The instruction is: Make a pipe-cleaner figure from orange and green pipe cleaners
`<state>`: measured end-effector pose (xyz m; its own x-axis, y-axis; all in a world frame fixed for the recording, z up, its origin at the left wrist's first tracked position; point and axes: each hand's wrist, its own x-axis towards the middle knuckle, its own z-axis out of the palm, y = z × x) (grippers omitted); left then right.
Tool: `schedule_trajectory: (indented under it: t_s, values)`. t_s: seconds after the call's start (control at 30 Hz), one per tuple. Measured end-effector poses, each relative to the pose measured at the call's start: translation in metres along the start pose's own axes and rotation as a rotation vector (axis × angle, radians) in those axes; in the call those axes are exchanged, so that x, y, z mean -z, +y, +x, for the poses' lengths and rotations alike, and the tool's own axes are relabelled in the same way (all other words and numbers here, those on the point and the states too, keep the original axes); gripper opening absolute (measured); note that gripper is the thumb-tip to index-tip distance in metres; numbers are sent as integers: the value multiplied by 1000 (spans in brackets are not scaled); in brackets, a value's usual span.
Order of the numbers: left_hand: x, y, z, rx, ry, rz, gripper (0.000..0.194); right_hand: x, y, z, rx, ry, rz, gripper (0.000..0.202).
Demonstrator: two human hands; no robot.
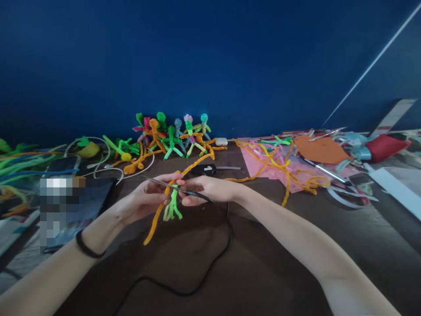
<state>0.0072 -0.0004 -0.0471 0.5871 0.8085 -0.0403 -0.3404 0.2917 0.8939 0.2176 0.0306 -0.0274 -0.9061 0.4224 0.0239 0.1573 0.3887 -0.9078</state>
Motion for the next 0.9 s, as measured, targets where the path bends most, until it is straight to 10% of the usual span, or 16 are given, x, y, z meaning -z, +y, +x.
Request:
schedule_trajectory:
  t_s: [0.5,0.67,0.77,0.9]
  values:
    - [-2,6,1,-50,68,102,52,7,-5,-4,-78,74,44,31]
    - [3,13,1,-186,165,161,48,34,-2,-17,-137,410,-126,34]
    - [9,16,1,-209,222,213,47,56,14,-29,-352,660,-411,38]
    - [18,21,1,-132,319,412,47,78,39,-44,-832,664,-876,35]
